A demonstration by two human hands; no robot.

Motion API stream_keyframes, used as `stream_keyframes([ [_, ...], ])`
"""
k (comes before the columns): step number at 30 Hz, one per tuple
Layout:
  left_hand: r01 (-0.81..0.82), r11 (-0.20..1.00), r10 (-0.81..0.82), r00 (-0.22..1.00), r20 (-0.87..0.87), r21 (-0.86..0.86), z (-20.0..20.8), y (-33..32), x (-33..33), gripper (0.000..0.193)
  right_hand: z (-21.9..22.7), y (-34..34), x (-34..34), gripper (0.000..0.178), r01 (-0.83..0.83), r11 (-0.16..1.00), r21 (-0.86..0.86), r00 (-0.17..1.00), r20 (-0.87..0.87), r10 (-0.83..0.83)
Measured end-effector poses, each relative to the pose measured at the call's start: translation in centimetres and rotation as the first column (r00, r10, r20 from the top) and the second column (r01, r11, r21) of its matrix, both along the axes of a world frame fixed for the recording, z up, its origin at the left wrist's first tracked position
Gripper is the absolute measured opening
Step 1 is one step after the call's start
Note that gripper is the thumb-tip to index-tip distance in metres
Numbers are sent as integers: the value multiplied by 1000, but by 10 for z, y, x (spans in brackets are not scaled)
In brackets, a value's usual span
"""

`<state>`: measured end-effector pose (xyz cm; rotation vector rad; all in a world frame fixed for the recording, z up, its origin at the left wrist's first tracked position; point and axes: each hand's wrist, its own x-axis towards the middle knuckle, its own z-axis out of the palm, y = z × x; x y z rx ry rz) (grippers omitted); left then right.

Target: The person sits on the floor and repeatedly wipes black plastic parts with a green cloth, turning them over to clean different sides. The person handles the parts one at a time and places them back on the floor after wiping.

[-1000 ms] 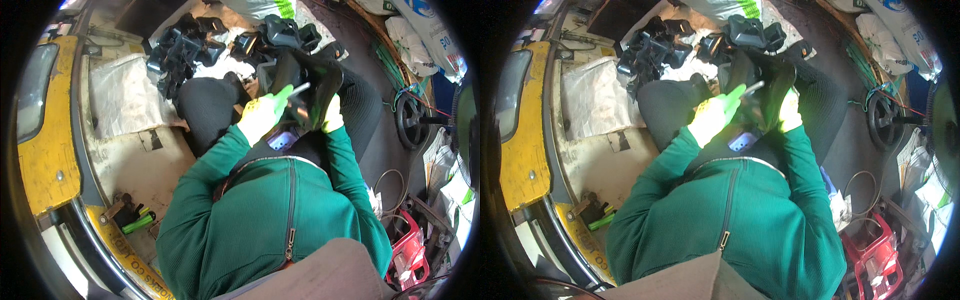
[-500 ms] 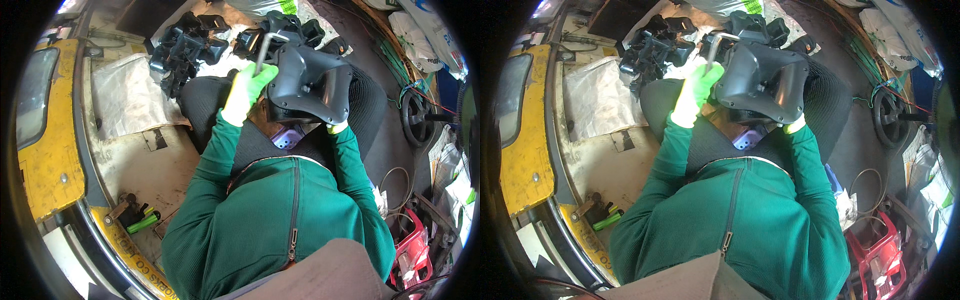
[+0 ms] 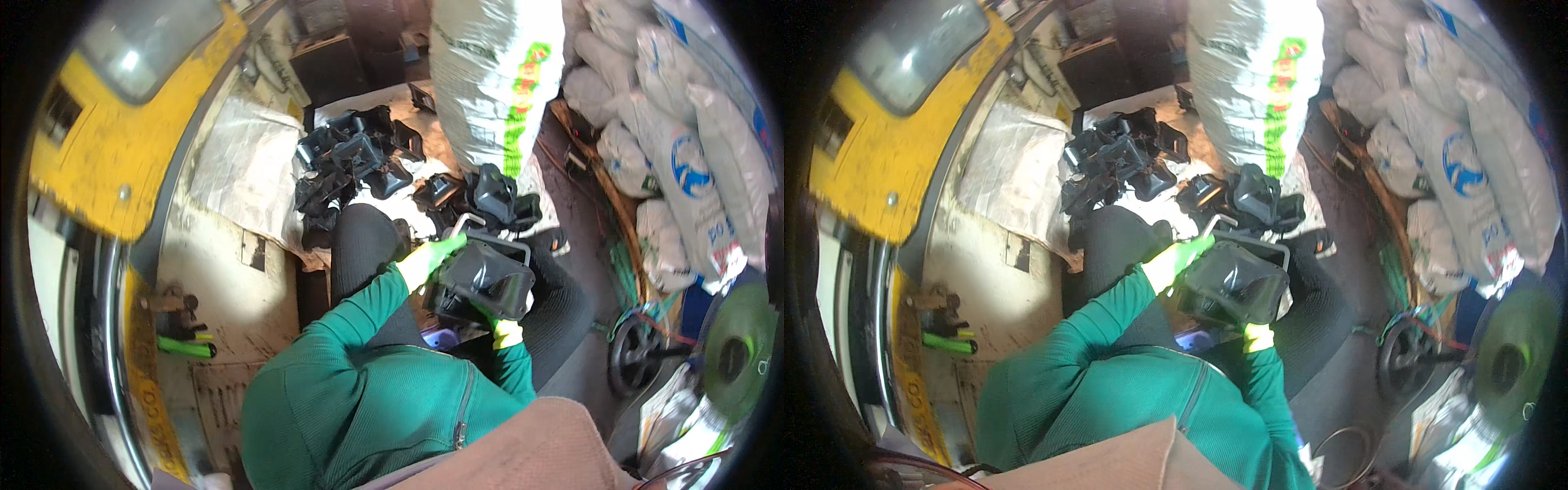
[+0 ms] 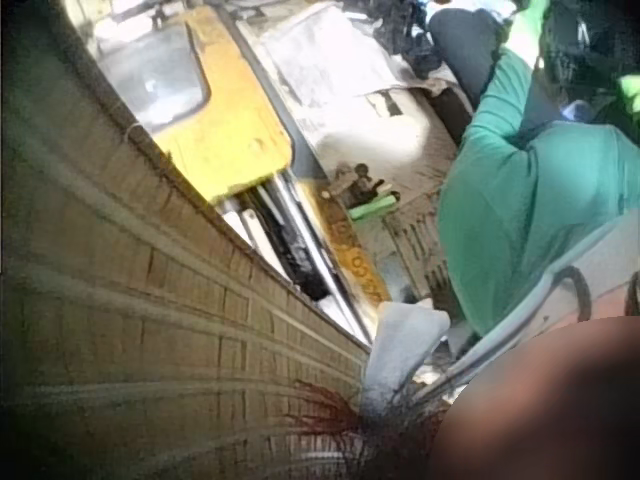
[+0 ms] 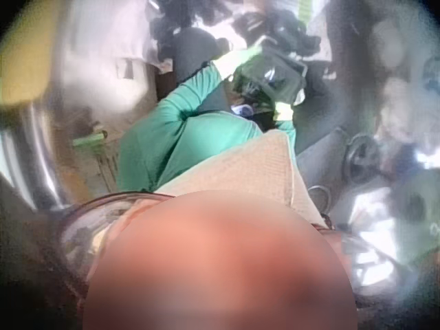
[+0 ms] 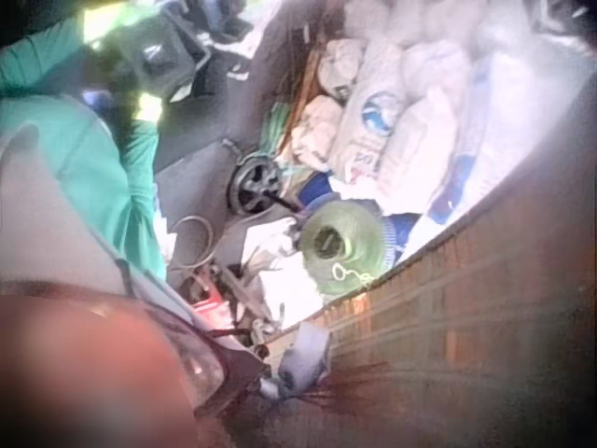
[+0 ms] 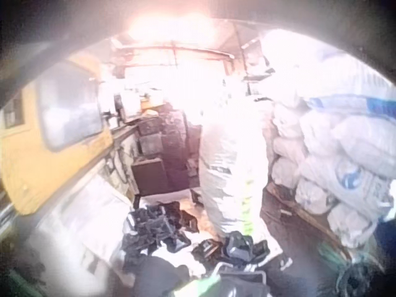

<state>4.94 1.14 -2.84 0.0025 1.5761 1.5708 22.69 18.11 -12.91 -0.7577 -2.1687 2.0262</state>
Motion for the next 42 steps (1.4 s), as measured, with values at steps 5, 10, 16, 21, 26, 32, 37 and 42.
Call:
stream_keyframes([
  [5,-146,941,110,985,133,304,12,-4,22,25,-19,10,24,35,15,959,283,995,-100,14],
  [10,-107,934,142,987,-79,340,21,-3,29,30,-30,14,17,33,11,906,423,987,-151,59],
  [16,-30,990,101,836,-540,140,19,-3,31,41,-44,28,11,32,93,785,612,958,-271,98],
  [21,-167,920,322,836,-443,353,116,-31,13,24,-88,23,3,31,140,677,722,913,-358,194],
  [26,-3,637,419,841,-343,771,166,15,22,40,-112,3,-7,30,215,631,745,887,-420,194],
  [32,-7,868,206,915,-347,497,165,50,39,43,-70,-2,-9,29,204,747,632,908,-408,98],
  [37,91,863,185,859,-478,497,123,81,49,24,-53,0,-14,29,212,796,568,909,-413,52],
  [42,449,836,-159,749,-644,315,94,79,51,37,-43,9,-20,28,237,822,517,906,-424,6],
])
